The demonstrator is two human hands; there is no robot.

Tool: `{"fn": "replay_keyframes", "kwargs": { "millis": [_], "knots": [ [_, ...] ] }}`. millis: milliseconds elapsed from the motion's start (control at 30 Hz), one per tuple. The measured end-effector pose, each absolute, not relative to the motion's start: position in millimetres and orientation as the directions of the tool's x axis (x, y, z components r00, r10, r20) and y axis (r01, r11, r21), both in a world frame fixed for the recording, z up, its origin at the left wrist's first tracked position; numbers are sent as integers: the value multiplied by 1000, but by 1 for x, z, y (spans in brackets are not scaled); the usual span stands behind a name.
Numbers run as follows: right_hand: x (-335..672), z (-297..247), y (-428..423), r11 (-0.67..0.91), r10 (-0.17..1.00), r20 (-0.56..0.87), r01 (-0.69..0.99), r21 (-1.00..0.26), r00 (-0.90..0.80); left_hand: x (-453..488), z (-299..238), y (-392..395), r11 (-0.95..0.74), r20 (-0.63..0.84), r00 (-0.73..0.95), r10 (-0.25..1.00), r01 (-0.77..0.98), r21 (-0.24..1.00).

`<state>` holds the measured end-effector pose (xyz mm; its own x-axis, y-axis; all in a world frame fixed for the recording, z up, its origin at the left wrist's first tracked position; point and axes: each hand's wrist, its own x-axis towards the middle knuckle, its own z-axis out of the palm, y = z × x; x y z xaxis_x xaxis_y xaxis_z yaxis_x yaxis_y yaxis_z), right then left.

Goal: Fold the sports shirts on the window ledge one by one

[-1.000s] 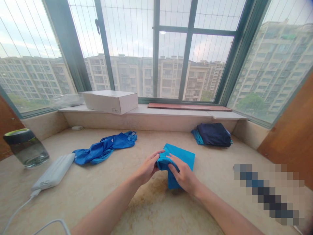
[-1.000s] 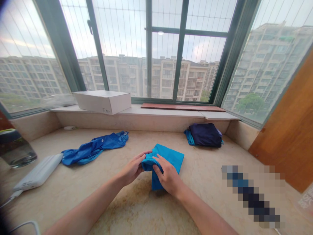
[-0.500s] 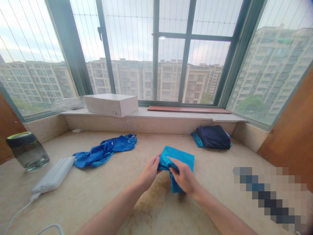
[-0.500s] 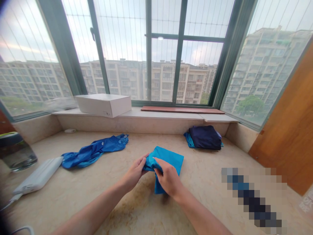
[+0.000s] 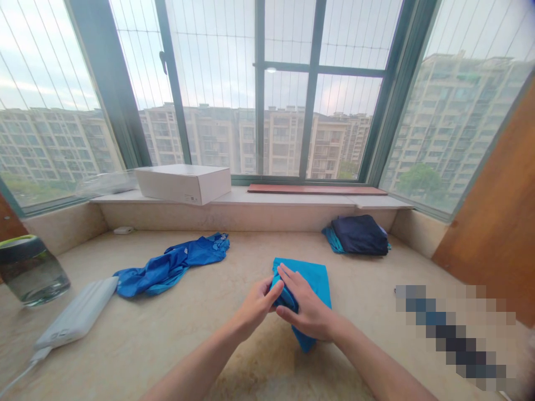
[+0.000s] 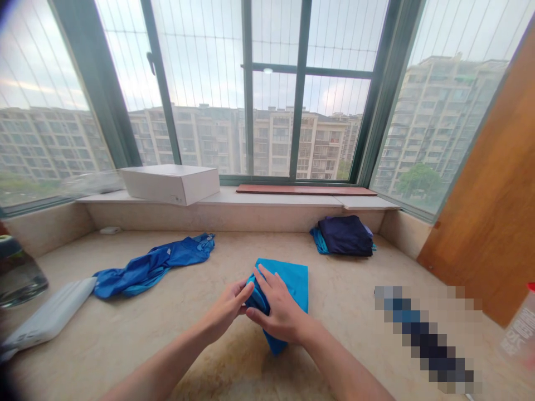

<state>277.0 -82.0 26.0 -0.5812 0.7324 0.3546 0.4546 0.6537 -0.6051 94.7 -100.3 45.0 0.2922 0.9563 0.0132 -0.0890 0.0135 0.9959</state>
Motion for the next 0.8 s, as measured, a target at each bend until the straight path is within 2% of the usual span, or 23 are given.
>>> {"fn": "replay_keyframes", "kwargs": {
  "millis": [67,167,267,367,433,633,800],
  "knots": [
    [277,25,-87,672,708,319,462,-579,-630,93,46,-100,7,19,294,956,-85,996],
    [277,23,-87,656,711,337,411,-633,-617,91,41,-96,23,14,251,968,-141,990],
    [275,19,-80,586,788,388,388,-711,-479,89,34,-90,54,-13,201,979,-200,978],
    [274,13,-73,497,863,393,401,-770,-317,87,30,-86,42,-9,178,984,-182,982],
    [274,10,-69,469,881,383,412,-781,-277,85,30,-85,14,14,176,984,-157,988],
    [276,5,-60,485,874,393,478,-732,-285,81,31,-83,-20,38,209,977,-87,996],
    [277,6,-68,539,834,481,594,-597,-272,80,27,-80,-5,25,140,990,-141,990]
  ]
}}
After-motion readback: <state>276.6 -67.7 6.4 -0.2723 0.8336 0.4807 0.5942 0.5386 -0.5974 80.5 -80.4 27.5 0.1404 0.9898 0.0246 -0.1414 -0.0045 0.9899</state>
